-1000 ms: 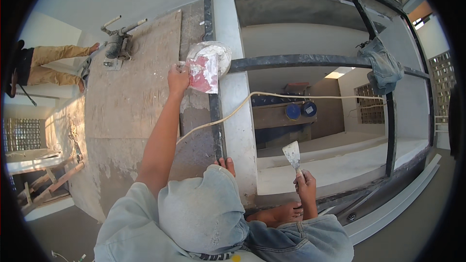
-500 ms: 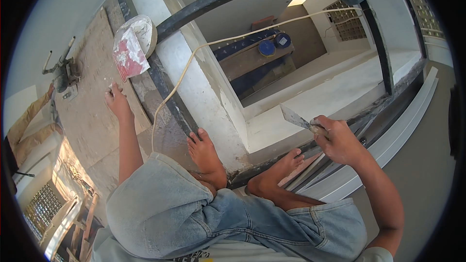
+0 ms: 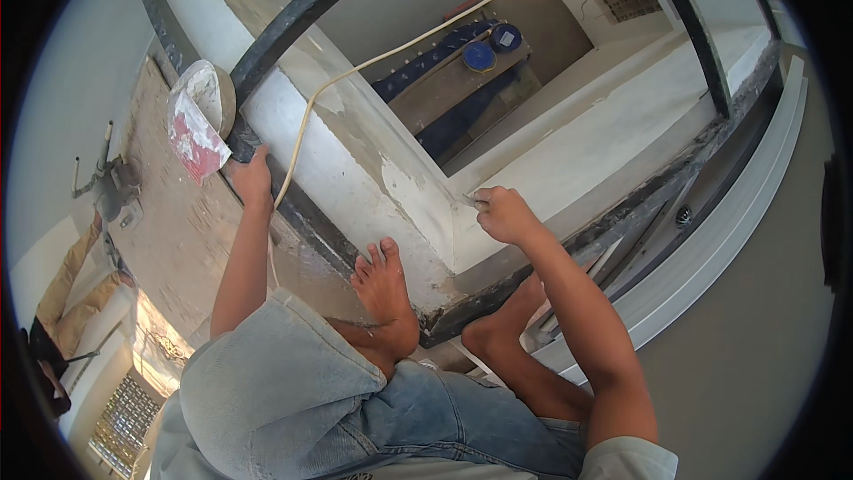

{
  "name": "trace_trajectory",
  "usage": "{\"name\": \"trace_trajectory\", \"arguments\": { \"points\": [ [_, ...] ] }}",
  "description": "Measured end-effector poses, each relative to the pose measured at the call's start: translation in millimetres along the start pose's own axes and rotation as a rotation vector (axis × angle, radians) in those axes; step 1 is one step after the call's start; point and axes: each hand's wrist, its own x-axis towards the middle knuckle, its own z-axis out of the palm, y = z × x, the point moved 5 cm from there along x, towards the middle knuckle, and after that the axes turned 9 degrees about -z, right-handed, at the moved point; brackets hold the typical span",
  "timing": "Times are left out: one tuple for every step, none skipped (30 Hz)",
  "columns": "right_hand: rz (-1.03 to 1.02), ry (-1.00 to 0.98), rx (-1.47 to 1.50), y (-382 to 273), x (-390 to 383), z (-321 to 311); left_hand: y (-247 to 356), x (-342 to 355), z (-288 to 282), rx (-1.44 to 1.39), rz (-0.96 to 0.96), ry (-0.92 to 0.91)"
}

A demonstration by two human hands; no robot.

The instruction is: The person applies white plaster to the inner edges and corners of a structural frame using a putty knife and a hawk, smoothing the material across the surface and scraping off excess.

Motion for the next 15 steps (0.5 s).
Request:
{"name": "trace_trajectory", "arguments": {
  "points": [
    [0.011,0.006,0.016,5.2,-1.6,0.9,-4.6,1.0,4.3,0.013,0.006,-0.015],
    [0.020,0.037,0.024,-3.0,0.3,-2.9,-11.1,11.5,-4.8,0.052,0.032,0.024],
    [0.053,0.069,0.030,-1.3,-2.5,-4.2,-9.2,9.3,-0.5,0.091,0.046,0.043],
    [0.062,0.071,0.045,-0.2,-6.2,0.3,-9.8,6.0,3.8,0.079,0.024,0.016],
    [-0.029,0.105,0.077,-7.4,-12.3,5.1,-10.9,8.5,1.9,0.089,0.030,0.015],
    [-0.125,0.134,0.110,-15.6,-18.7,10.7,-14.4,13.2,-4.3,0.100,0.033,0.041],
    [-0.131,0.128,0.124,-19.7,-26.1,16.4,-17.7,17.8,-11.5,0.111,0.035,0.068],
    [-0.195,0.158,0.161,-23.8,-37.9,18.2,-15.1,13.9,-7.8,0.122,0.034,0.061],
    [-0.259,0.187,0.199,-27.0,-47.8,20.2,-11.2,7.9,-2.4,0.121,-0.011,0.043],
    [-0.252,0.184,0.209,-26.2,-55.8,23.9,-8.1,2.3,3.3,0.120,-0.056,0.027],
    [-0.238,0.153,0.223,-27.6,-64.3,27.5,-3.9,-0.3,3.3,0.131,-0.053,0.029],
    [-0.226,0.120,0.237,-30.2,-70.0,31.4,-1.6,-0.8,1.7,0.114,-0.044,0.029],
    [-0.228,0.115,0.248,-34.8,-75.0,32.1,0.4,-1.3,0.0,0.098,-0.036,0.030],
    [-0.231,0.089,0.226,-39.0,-79.1,32.9,2.7,-3.1,0.7,0.107,-0.035,0.032],
    [-0.235,0.062,0.203,-41.7,-81.0,34.8,4.9,-5.1,0.7,0.118,-0.041,0.047]
  ]
}}
